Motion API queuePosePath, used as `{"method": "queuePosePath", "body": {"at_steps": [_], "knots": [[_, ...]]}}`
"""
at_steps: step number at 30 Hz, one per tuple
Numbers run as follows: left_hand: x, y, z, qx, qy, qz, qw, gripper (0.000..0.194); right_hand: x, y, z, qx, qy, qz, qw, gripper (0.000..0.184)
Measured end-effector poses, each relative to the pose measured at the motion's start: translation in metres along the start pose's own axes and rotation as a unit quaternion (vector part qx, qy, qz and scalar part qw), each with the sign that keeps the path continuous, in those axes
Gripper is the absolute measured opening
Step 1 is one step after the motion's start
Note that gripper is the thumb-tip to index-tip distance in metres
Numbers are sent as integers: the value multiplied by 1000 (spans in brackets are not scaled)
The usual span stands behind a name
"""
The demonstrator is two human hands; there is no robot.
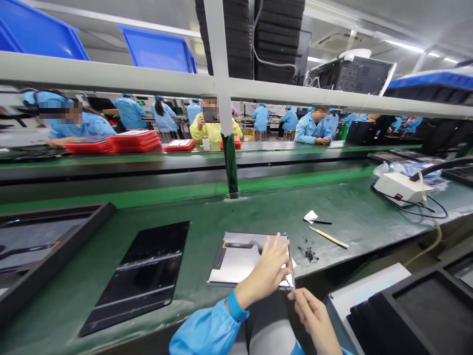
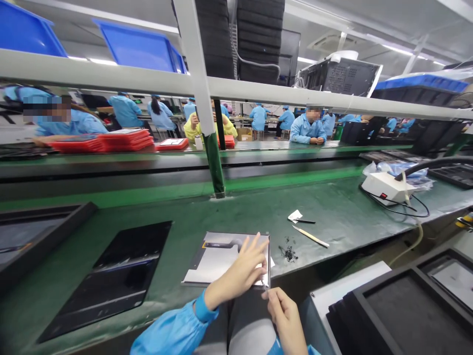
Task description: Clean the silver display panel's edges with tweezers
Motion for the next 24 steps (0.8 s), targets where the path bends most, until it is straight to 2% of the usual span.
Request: {"method": "queuePosePath", "body": {"at_steps": [4, 7, 10, 13, 15, 17, 20, 24], "knots": [[-20, -3, 2, 33, 1, 27, 999, 20, 2, -5, 6, 44, -23, 25, 998, 60], [-27, -5, 17, 79, -48, 36, 995, 20, -2, -7, 2, 28, -15, 20, 999, 58], [-16, -6, 26, 82, -82, 19, 993, 19, -8, -3, -4, -10, -2, 21, 1000, 60], [-2, -2, 20, 51, -61, 29, 996, 12, -10, 1, -3, -29, -5, 35, 999, 61], [-4, 3, 9, 34, -38, 54, 997, 10, -7, 2, 3, -17, -27, 26, 999, 62], [-18, 9, -3, 31, -18, 79, 996, 19, -4, 1, 10, 4, -49, 25, 998, 64], [-58, 20, -23, 40, 4, 111, 993, 30, -1, 0, 15, 32, -63, 38, 997, 68], [-110, 29, -41, 84, 12, 143, 986, 43, -5, 0, 5, 47, -83, 27, 995, 69]]}}
Point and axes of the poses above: each hand's wrist, its own x-axis towards the middle knuckle, its own y-axis out of the back of the hand, z = x × y, the point moved 3 cm from there along x, towards the middle knuckle, and after that the axes turned 12 degrees about -x, right-handed, at the moved point
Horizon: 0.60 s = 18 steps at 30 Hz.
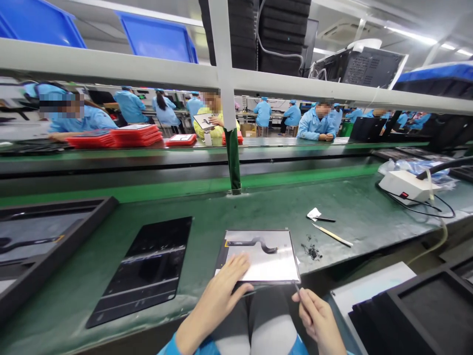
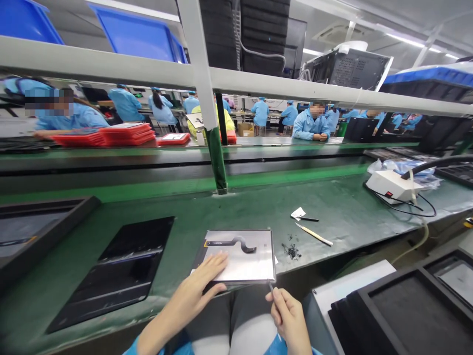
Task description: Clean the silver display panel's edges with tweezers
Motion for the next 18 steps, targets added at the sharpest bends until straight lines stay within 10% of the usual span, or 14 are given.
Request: {"method": "queuePosePath", "body": {"at_steps": [18], "knots": [[-16, 0, 14, 42, 14, 6, 999, 60, -11, 18, -24, 6, -22, 24, 999, 63]]}}
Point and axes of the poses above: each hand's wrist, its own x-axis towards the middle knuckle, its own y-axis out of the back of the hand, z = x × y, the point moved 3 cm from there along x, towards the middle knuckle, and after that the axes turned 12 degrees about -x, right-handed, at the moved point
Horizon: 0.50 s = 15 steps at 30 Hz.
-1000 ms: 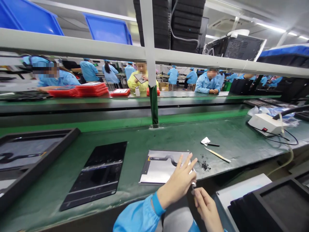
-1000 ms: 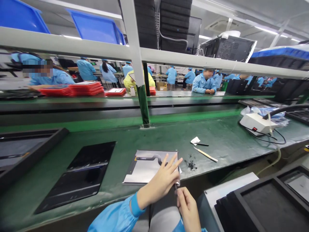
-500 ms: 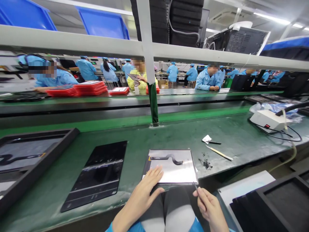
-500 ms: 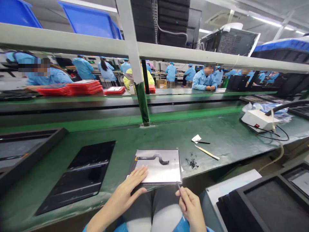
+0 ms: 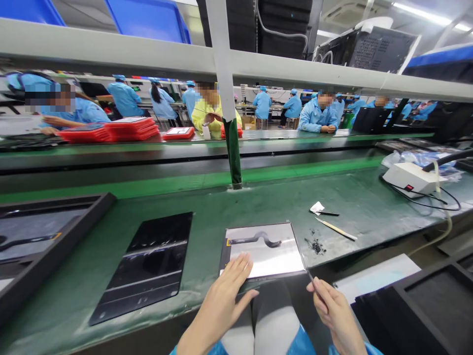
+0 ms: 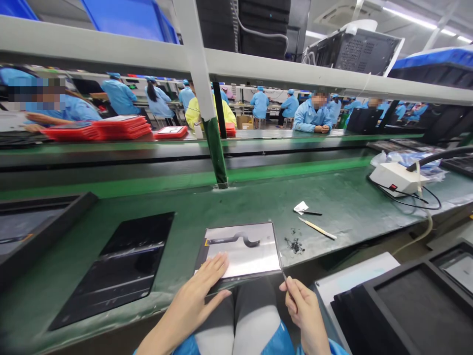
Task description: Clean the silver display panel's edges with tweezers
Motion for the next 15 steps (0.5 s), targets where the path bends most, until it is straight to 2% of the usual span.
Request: {"method": "queuePosePath", "body": {"at_steps": [8, 15], "knots": [[-2, -9, 9, 23, 7, 15, 1000, 57, 3, 14, -24, -11, 9, 15, 1000, 61], [-1, -9, 13, 37, 7, 19, 999, 58, 5, 25, -39, -5, 3, 33, 999, 63]]}}
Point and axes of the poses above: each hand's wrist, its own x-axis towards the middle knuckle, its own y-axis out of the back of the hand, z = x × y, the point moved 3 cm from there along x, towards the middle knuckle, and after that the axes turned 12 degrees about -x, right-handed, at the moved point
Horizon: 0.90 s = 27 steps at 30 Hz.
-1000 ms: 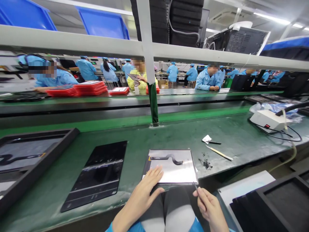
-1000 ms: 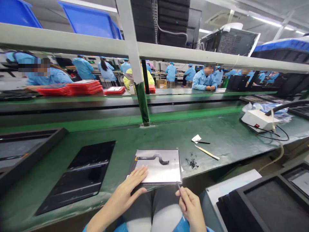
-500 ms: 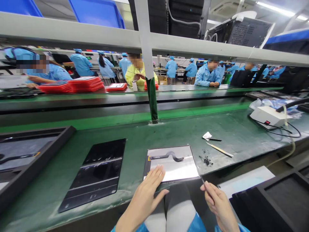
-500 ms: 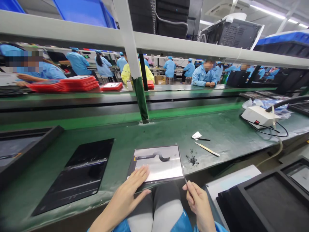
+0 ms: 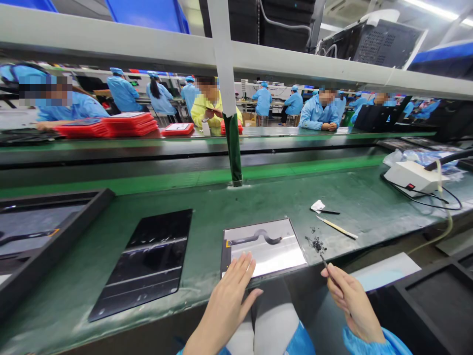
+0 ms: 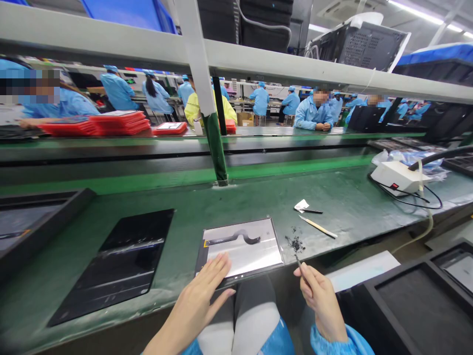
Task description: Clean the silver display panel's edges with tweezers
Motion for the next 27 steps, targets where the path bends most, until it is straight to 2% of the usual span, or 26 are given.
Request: {"method": "queuePosePath", "body": {"at_steps": [15, 21, 24, 27], "knots": [[4, 3, 6, 52, -24, -6, 998, 58, 6, 25, -18, 35, 19, 36, 999, 60], [2, 1, 6, 45, -16, 2, 999, 54, 5, 50, -41, 58, 70, 107, 990, 57], [2, 0, 5, 39, -12, 8, 999, 54, 4, 57, -45, 39, 72, 117, 990, 59], [2, 1, 4, 45, -18, 19, 999, 52, 4, 54, -40, -8, 72, 103, 992, 61]]}}
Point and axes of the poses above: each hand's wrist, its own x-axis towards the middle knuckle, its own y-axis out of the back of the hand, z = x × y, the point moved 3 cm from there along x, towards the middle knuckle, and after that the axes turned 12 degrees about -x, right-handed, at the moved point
